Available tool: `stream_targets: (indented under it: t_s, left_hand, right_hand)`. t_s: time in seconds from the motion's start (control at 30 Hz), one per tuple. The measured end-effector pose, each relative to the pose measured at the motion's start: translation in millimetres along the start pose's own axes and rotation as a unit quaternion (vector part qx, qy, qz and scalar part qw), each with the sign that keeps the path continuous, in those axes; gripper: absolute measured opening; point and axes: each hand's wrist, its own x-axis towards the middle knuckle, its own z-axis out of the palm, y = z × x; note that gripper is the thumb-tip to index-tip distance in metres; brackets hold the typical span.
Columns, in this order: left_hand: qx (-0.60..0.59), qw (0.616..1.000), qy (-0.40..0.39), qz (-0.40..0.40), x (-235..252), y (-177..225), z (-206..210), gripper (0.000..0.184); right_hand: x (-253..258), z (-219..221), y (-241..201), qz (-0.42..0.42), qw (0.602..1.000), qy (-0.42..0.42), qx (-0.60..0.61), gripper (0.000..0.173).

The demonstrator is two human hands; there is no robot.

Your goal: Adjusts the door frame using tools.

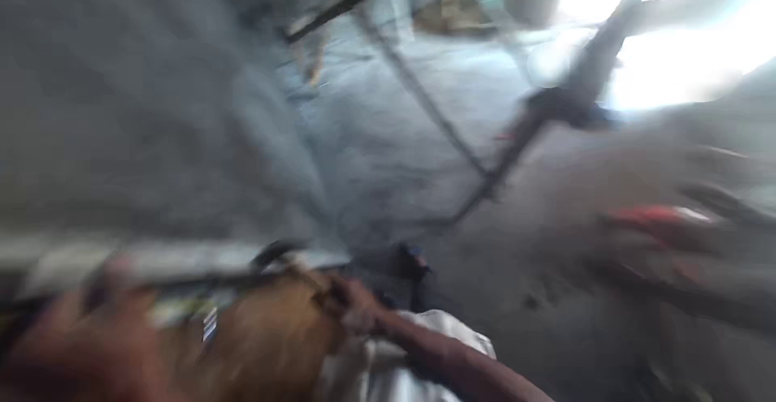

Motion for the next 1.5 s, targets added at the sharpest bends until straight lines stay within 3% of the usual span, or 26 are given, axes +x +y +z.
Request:
stream_targets:
  t_s: [0.1,0.23,0.47,1.07,1.37,1.5]
  left_hand:
    - [-0.015,0.998,0.055,-0.006,9.9,-30.9,28.8,0.044]
    - [-0.025,0.997,0.07,0.0,10.7,-42.7,33.9,0.04]
    - [-0.019,0.998,0.066,0.008,7.0,-44.7,29.8,0.041]
    - [0.006,0.994,0.108,-0.005,14.0,-45.2,38.5,0.041]
    - [0.009,0.993,0.117,0.001,11.4,-40.6,38.8,0.045]
    - [0.001,0.995,0.102,-0.02,6.5,-37.9,38.3,0.044]
  right_hand:
    - [19.3,16.7,11.8,0.02,0.998,0.019,0.052,0.036]
    - [29.7,38.0,26.0,0.065,0.992,0.03,0.101,0.037]
    - [56.8,76.0,-5.3,0.052,0.971,0.015,0.231,0.03]
    - [59.8,76.4,-22.3,0.035,0.975,-0.021,0.218,0.029]
    - [67.2,46.8,-15.8,0.005,0.996,-0.062,0.061,0.038]
    - [74.6,14.6,-10.7,-0.037,0.973,-0.094,-0.208,0.048]
